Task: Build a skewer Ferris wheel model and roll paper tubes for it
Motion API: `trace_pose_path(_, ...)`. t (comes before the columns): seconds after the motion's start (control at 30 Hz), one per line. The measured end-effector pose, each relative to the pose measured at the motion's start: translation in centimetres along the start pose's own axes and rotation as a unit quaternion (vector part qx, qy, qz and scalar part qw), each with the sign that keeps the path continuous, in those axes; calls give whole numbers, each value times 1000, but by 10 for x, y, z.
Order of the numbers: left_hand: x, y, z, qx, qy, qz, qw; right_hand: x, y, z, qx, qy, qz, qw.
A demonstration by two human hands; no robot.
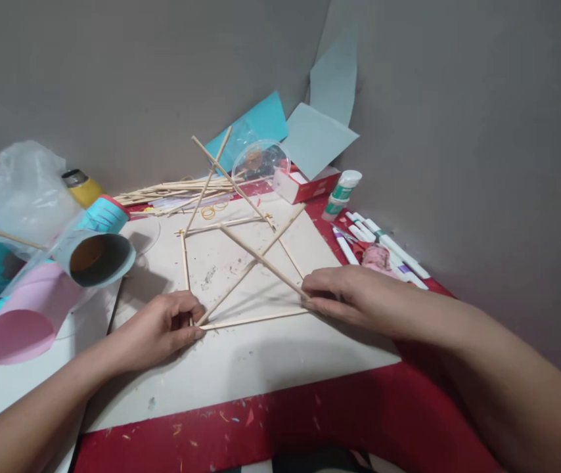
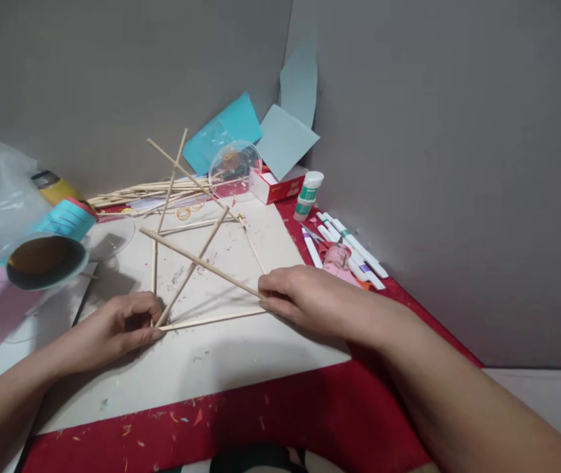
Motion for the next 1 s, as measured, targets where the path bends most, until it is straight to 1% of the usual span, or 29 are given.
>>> trace_pose_path(0.17,2,0,1,9,-6,-5,1000,1,2,-1,0,-5,-17,1000)
trace_pose_path(0.4,5,-1,4,28,-25,-14,999,-1,-10,-7,-32,-2,-25,999)
trace_pose_path(0.53,5,-1,7,54,-44,-22,997,-5,-12,-7,-28,-4,-25,999)
trace_pose_path(0.63,4,-3,5,64,-52,-28,996,-6,-10,1,-7,-7,-11,1000)
trace_pose_path(0.73,2,2,3,30,-65,-59,996,-2,1,7,15,-5,-13,1000)
trace_pose_path(0.8,-1,3,3,25,-72,-59,995,7,12,3,26,-34,-18,999)
trace_pose_path(0.9,-3,2,3,15,-80,-51,995,34,34,-7,45,-95,-57,993)
trace_pose_path(0.97,-3,1,3,11,-85,-49,995,60,47,-20,75,-173,-96,977)
trace_pose_path(1.0,-3,0,3,12,-88,-49,995,73,51,-28,102,-222,-115,963)
Point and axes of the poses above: each hand's wrist, its own x-axis away from the middle knuckle, its own y-axis out of the back of the hand, z = x × y, the point moved 9 cm from there along -x, towards the middle knuckle
